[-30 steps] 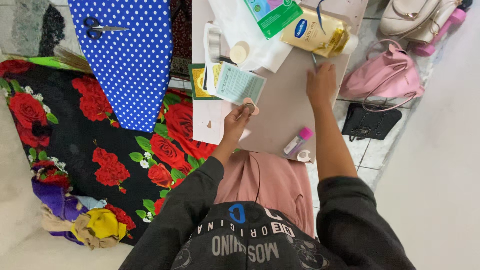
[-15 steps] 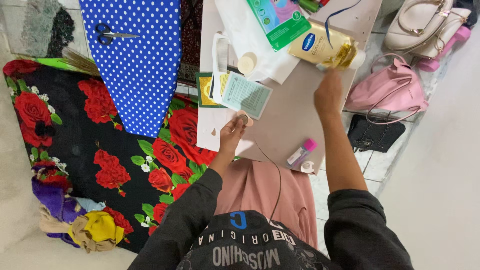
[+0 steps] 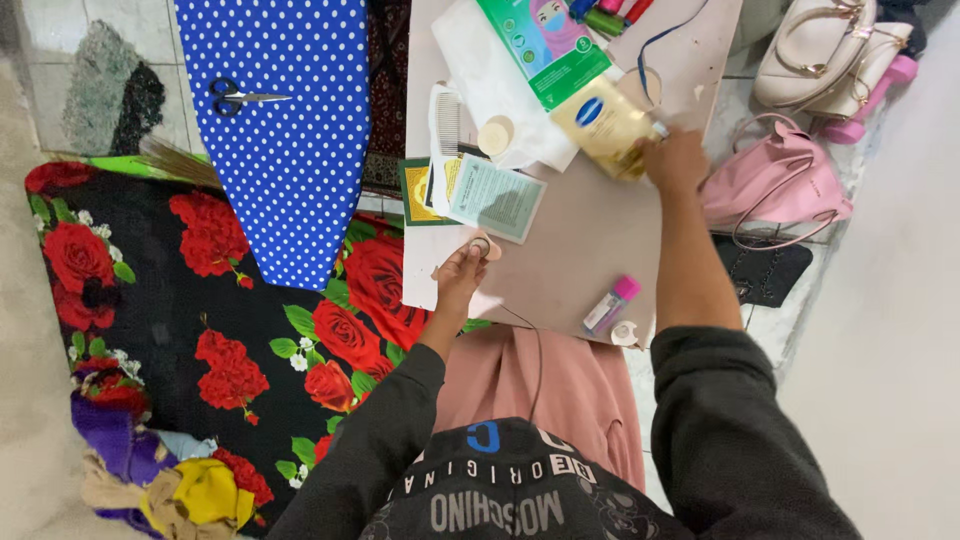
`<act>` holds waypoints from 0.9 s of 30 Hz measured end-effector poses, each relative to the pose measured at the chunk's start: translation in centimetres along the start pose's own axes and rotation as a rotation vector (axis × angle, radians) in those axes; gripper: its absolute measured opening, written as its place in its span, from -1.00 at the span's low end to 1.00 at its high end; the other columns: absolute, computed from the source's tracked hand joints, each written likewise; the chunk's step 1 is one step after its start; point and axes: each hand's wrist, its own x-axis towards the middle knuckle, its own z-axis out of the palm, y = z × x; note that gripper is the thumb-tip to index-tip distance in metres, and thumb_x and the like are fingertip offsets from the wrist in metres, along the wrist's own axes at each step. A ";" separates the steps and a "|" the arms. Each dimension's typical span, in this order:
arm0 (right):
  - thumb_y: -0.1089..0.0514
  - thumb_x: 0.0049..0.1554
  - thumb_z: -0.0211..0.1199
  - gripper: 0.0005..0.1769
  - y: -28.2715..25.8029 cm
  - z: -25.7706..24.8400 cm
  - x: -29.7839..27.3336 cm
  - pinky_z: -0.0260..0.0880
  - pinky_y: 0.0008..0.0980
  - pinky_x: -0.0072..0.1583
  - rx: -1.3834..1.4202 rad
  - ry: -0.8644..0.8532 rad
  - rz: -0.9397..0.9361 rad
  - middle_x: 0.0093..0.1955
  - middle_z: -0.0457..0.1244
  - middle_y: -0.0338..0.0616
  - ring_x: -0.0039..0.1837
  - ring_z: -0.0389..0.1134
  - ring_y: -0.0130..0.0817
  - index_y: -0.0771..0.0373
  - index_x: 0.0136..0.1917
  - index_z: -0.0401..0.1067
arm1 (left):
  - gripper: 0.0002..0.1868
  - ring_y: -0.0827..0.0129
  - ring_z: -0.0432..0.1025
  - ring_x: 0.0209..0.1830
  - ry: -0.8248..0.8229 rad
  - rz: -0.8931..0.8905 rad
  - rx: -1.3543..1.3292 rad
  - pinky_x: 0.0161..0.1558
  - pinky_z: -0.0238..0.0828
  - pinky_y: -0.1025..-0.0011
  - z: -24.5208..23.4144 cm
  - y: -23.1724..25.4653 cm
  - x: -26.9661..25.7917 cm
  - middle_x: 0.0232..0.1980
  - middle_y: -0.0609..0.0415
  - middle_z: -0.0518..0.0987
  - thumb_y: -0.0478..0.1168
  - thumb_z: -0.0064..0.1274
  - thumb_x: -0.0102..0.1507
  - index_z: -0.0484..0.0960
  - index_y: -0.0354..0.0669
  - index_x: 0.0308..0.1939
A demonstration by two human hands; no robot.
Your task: The person moves various personal items, including bottles, boxes, and bags, between a table, a white tiered rolling cart, and a storage rack.
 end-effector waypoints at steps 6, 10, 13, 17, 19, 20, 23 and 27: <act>-0.09 0.08 0.24 -0.63 0.7 1.6 -8.5 0.29 -0.11 -0.04 0.181 -0.181 -0.033 -0.18 0.29 0.14 -0.07 0.31 0.04 0.30 -0.13 0.43 | -0.58 0.50 0.38 -0.09 -0.055 -0.022 0.010 -0.03 0.32 0.51 -0.4 -0.8 -1.8 -0.09 0.18 0.52 0.01 -0.02 0.22 0.48 -0.16 0.05; 0.01 0.14 0.25 -0.69 0.2 -0.7 -16.9 0.22 -0.27 -0.17 0.600 0.044 -0.012 -0.29 0.24 -0.09 -0.23 0.25 -0.22 0.34 -0.13 0.39 | -0.59 0.55 0.38 -0.11 -0.111 -0.001 0.043 -0.07 0.32 0.54 -1.2 -0.9 -3.8 -0.11 0.20 0.52 0.01 -0.03 0.23 0.50 -0.16 0.04; 0.06 0.21 0.21 -0.75 1.4 -2.3 -22.7 0.13 -0.44 -0.25 1.054 0.157 0.070 -0.29 0.19 -0.30 -0.27 0.13 -0.52 0.32 -0.09 0.37 | -0.63 0.60 0.37 -0.15 -0.141 0.008 0.085 -0.14 0.32 0.59 -2.3 -2.0 -4.7 -0.14 0.24 0.52 -0.02 -0.03 0.24 0.53 -0.15 0.01; 0.08 0.17 0.19 -0.81 5.4 -5.0 -29.7 0.03 -0.51 -0.41 1.227 0.367 0.332 -0.36 0.17 -0.34 -0.45 0.06 -0.61 0.24 -0.12 0.33 | -0.71 0.61 0.39 -0.21 -0.282 0.039 0.067 -0.23 0.32 0.63 -4.2 -5.3 -5.3 -0.18 0.23 0.54 -0.09 -0.02 0.25 0.55 -0.19 -0.06; 0.10 0.18 0.15 -0.85 6.9 -6.1 -34.3 0.04 -0.53 -0.41 1.288 0.482 0.368 -0.34 0.20 -0.35 -0.46 0.06 -0.62 0.22 -0.09 0.34 | -0.72 0.61 0.24 -0.39 -0.344 0.091 0.077 -0.40 0.12 0.63 -4.3 -6.7 -5.9 -0.29 0.22 0.46 -0.11 0.02 0.31 0.58 -0.24 -0.05; 0.10 0.20 0.13 -0.86 7.7 -6.7 -36.9 0.03 -0.53 -0.41 1.306 0.510 0.397 -0.34 0.19 -0.36 -0.45 0.05 -0.62 0.22 -0.08 0.33 | -0.73 0.60 0.16 -0.48 -0.373 0.114 0.084 -0.48 0.02 0.63 -4.7 -7.4 -7.1 -0.35 0.21 0.42 -0.11 0.04 0.35 0.60 -0.26 -0.04; 0.10 0.23 0.08 -0.87 9.6 -7.8 -44.4 -0.02 -0.55 -0.42 1.353 0.533 0.468 -0.39 0.13 -0.38 -0.47 0.00 -0.63 0.20 -0.07 0.30 | -0.73 0.75 0.37 -0.35 -0.345 0.039 0.124 -0.30 0.31 0.74 -5.9 -8.9 -11.7 -0.27 0.33 0.55 -0.10 -0.04 0.21 0.54 -0.11 -0.07; 0.12 0.22 0.07 -0.90 11.3 -7.2 -54.3 -0.06 -0.57 -0.43 1.352 0.545 0.570 -0.41 0.10 -0.43 -0.47 -0.03 -0.66 0.17 -0.08 0.30 | -0.69 0.70 0.26 -0.41 -0.499 0.074 0.164 -0.39 0.18 0.70 -6.6 -12.2 -16.3 -0.32 0.29 0.48 -0.07 0.03 0.27 0.57 -0.22 -0.04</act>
